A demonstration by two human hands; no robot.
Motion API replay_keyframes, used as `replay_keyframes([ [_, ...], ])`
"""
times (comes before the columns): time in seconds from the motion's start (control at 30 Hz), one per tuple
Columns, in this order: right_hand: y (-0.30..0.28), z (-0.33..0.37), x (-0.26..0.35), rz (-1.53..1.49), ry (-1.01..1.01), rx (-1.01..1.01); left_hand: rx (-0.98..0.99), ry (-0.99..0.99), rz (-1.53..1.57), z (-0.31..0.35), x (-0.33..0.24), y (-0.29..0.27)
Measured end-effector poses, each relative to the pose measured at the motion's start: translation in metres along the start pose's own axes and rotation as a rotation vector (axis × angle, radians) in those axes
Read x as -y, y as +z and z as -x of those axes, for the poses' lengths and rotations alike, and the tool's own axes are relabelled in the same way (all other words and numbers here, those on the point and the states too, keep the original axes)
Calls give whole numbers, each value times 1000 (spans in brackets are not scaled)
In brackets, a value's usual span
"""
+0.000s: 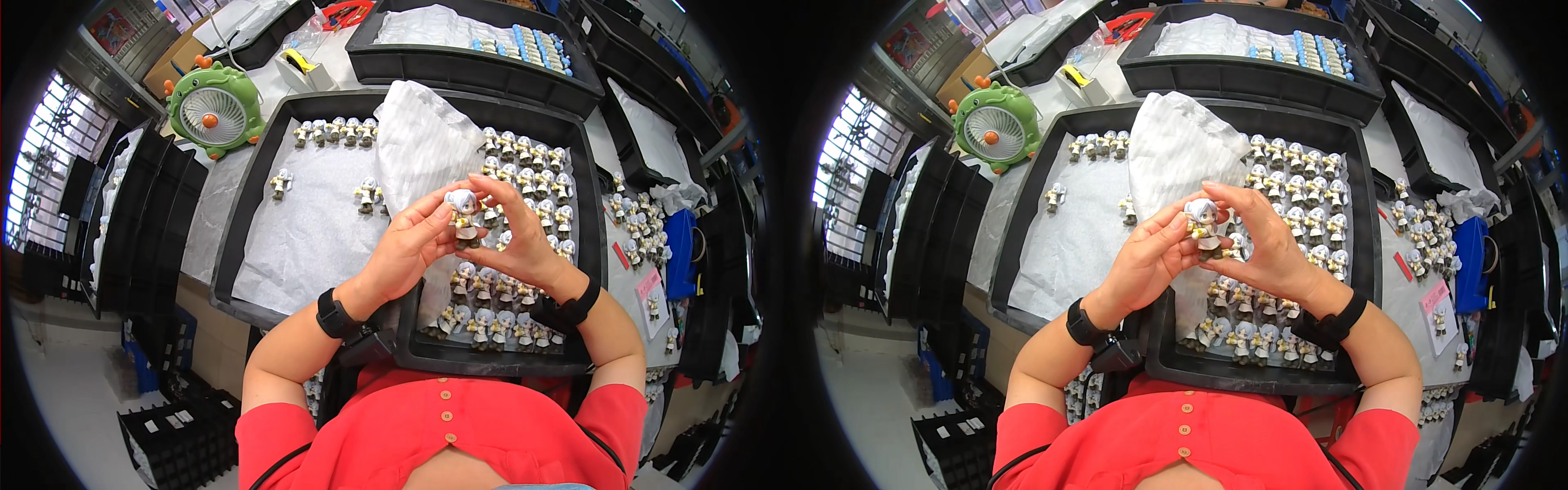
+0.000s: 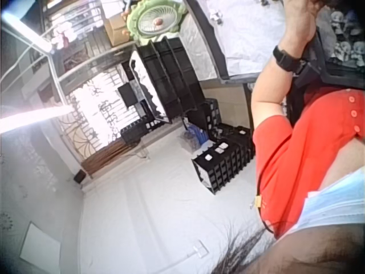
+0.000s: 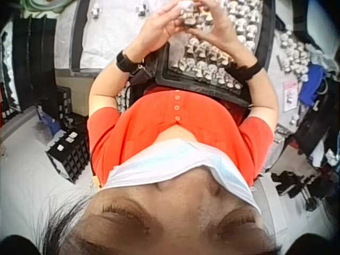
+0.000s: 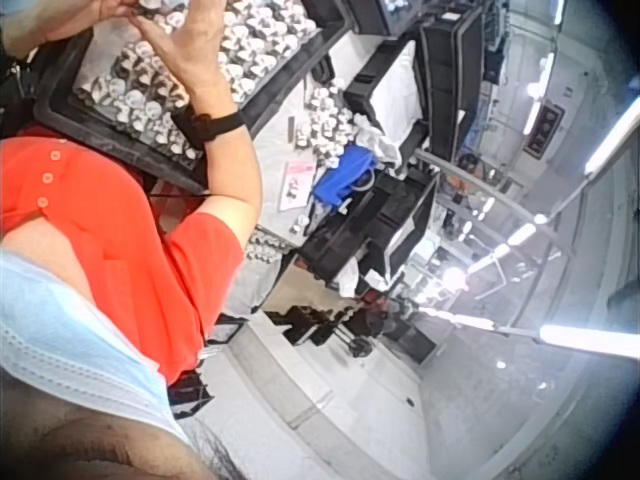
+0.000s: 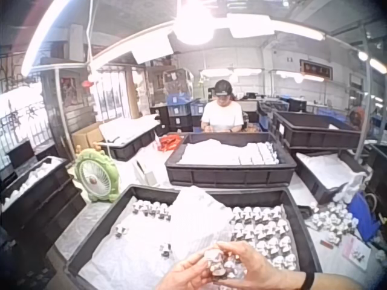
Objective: The person assembles small decorative figurines by hand at a workstation. They pick up each figurine, rotate it to inspect it, and place it into a black tray lined with white paper. The person repeats this process for multiple figurines, arranging them in rows within the tray.
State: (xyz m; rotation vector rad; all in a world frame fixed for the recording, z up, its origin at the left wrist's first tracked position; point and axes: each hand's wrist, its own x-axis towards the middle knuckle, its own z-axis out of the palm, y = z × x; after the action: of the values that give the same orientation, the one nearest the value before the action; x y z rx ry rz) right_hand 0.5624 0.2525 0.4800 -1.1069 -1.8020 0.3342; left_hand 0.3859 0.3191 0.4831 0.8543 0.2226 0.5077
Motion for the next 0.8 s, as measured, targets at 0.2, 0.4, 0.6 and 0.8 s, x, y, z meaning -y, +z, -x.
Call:
replay_keyframes([
  [0.2,-2,0,1,18,0,3,-7,-3,-6,0,-1,1],
  [0.4,-3,0,2,-21,24,10,-12,-4,14,1,0,1],
  [0.6,-4,0,3,-42,6,9,-9,-26,13,1,0,1],
  [0.8,-9,-2,8,-8,-6,32,-7,-44,15,-1,0,1],
])
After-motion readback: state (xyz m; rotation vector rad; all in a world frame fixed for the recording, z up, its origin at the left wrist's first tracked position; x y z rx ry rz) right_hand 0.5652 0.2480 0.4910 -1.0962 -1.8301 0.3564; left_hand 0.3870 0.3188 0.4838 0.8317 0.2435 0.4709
